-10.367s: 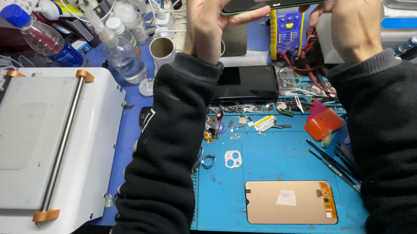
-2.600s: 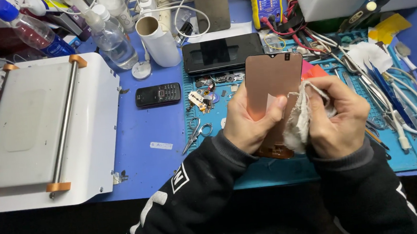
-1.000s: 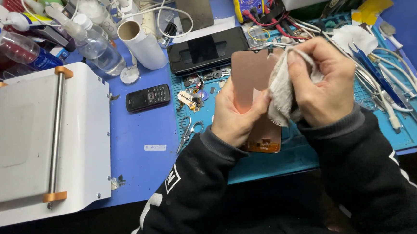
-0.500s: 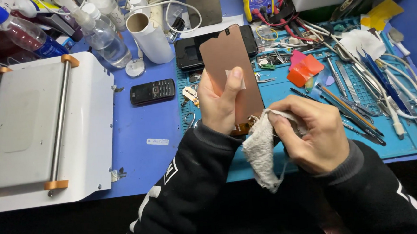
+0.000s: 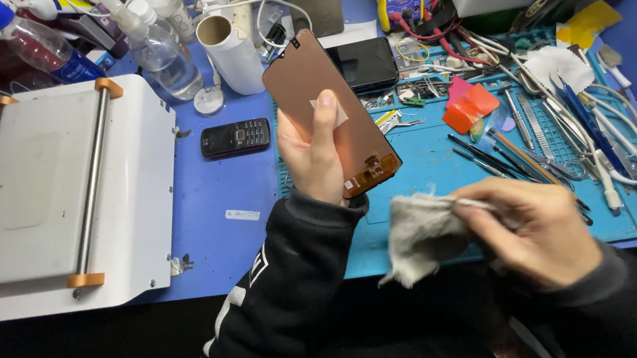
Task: The recorder is cleaning and scraping residue off a phone screen using a tool and a cloth at an electronics workbench.
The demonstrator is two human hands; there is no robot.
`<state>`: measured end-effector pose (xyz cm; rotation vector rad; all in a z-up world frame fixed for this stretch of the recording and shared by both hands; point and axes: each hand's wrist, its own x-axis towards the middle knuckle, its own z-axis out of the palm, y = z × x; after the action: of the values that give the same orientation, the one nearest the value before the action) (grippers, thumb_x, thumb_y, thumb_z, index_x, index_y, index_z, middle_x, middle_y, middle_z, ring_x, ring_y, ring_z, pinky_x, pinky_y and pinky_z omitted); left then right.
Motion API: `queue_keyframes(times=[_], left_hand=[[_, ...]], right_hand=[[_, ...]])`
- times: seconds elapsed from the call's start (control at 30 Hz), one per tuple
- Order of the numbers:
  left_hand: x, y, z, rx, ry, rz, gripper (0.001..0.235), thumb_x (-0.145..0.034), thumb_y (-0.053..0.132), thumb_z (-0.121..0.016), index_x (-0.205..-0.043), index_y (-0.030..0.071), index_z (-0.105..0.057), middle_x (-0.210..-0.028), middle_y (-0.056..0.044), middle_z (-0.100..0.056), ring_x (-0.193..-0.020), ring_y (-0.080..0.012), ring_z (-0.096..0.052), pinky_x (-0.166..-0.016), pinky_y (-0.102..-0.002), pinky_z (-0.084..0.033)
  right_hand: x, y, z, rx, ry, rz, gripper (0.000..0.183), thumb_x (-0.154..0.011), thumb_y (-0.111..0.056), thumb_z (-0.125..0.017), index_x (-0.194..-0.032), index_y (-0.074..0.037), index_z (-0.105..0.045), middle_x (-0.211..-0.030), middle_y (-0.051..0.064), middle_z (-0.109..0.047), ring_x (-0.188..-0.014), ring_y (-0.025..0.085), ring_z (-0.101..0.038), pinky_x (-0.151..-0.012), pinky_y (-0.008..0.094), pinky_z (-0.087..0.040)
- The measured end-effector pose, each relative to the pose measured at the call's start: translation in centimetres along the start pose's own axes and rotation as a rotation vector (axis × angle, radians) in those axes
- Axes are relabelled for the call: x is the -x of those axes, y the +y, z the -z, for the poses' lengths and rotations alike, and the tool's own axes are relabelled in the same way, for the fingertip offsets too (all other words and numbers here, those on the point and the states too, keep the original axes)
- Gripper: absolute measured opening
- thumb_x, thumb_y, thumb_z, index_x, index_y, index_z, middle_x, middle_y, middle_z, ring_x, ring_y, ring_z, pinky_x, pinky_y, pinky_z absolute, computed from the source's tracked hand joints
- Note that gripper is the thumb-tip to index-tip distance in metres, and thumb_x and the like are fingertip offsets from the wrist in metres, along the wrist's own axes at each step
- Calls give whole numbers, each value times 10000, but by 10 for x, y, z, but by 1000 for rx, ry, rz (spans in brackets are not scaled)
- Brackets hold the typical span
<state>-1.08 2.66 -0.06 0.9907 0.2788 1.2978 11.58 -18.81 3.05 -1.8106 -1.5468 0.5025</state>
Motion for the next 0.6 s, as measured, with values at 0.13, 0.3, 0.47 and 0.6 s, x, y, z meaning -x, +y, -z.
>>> queue_keyframes(times=[0.13, 0.3, 0.47, 0.6], left_hand=[[-2, -8, 1, 57, 6, 40, 293, -1052, 154, -647, -1286, 7, -548, -1162, -47, -638, -1032, -100, -601, -925, -271, -511], [-6, -24, 5, 202, 41, 144, 290, -1035, 111, -617, -1292, 9, -532, -1198, -70, -631, -1063, -131, -617, -936, -294, -521], [7, -11, -10, 227, 54, 228, 329, -1005, 92, -573, -1318, 24, -498, -1209, -80, -629, -1076, -156, -635, -937, -317, -533], [33, 5, -18, 16, -77, 68, 310, -1078, 91, -572, -1352, -6, -467, -1232, -83, -620, -1107, -128, -604, -1002, -299, -513]], right_hand=[[26, 9, 33, 4, 342, -176, 179, -940, -79, -693, -1100, -10, -733, -847, 85, -755, -658, 147, -706, -565, 289, -563], [68, 138, 72, -14, 589, -246, 264, -1186, -187, -423, -1372, -26, -519, -1093, 100, -622, -796, 157, -621, -630, 270, -512], [51, 146, 73, 181, 708, -179, 194, -1247, -136, -513, -1366, 12, -554, -1180, 162, -602, -1025, 204, -619, -932, 315, -521], [39, 81, 49, 566, 731, 82, 191, -1070, 10, -764, -1215, 50, -648, -1215, 201, -674, -1166, 289, -652, -1077, 380, -528]])
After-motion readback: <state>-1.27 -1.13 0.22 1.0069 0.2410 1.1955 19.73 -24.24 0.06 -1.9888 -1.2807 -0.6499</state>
